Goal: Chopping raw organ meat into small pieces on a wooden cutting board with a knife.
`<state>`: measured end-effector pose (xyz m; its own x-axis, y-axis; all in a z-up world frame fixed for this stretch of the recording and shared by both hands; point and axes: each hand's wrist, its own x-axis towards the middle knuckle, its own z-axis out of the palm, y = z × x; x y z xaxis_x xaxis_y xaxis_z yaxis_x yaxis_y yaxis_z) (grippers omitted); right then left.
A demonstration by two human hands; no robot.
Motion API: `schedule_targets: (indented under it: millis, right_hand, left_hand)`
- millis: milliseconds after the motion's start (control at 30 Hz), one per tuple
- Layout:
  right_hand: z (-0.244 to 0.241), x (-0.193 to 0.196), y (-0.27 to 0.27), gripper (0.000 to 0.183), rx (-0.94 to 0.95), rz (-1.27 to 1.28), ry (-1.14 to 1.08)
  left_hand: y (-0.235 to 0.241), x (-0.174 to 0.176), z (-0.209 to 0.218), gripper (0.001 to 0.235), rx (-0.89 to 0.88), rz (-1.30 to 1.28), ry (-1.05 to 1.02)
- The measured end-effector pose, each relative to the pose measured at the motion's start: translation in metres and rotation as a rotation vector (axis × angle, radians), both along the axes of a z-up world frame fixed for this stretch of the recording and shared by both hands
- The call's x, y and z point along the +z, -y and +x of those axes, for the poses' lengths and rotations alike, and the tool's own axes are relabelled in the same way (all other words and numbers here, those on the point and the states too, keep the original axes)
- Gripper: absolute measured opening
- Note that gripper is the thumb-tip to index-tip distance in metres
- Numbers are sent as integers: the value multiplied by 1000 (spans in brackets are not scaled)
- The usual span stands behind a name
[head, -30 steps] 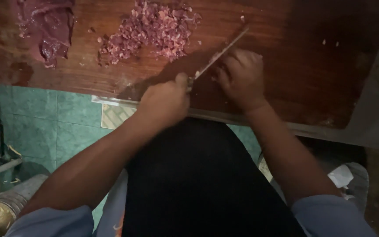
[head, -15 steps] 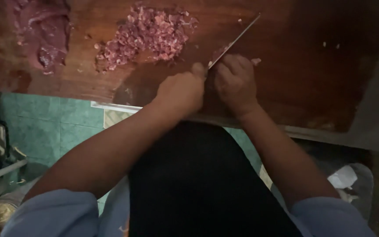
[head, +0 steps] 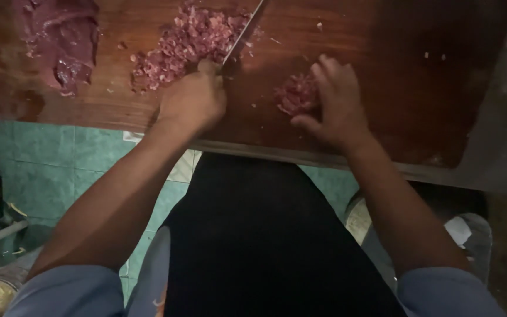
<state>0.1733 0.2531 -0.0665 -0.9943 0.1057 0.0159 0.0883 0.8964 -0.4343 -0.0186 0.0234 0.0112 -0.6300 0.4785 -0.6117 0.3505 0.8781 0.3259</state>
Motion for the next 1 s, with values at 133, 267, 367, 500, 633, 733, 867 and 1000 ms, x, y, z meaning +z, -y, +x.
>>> schedule_targets:
  millis: [133, 267, 367, 500, 633, 733, 867, 1000]
  right_hand:
    - [-19, -25, 21, 89, -53, 100, -8]
    - [-26, -37, 31, 56, -93, 186, -362]
    - [-26, -24, 36, 48, -46, 122, -428]
    - [-32, -50, 25, 20, 17, 166, -596]
    - [-31, -63, 27, 21, -10, 139, -629]
    - [-35, -68, 30, 13, -48, 231, -647]
    - [-38, -70, 31, 12, -52, 193, -624]
    - [-45, -62, 38, 9, -54, 259, -654]
  left_hand:
    - [11, -14, 6, 36, -48, 114, -56]
    - [9, 17, 21, 23, -77, 93, 45]
    - [17, -11, 28, 24, -136, 79, -10]
    - [37, -76, 52, 29, -359, 226, -648]
    - [27, -25, 54, 29, -275, 215, -171]
    - [25, -12, 59, 28, -376, 117, -106]
    - [6, 14, 58, 29, -360, 10, 65]
    - [-30, -27, 47, 39, -257, -27, 148]
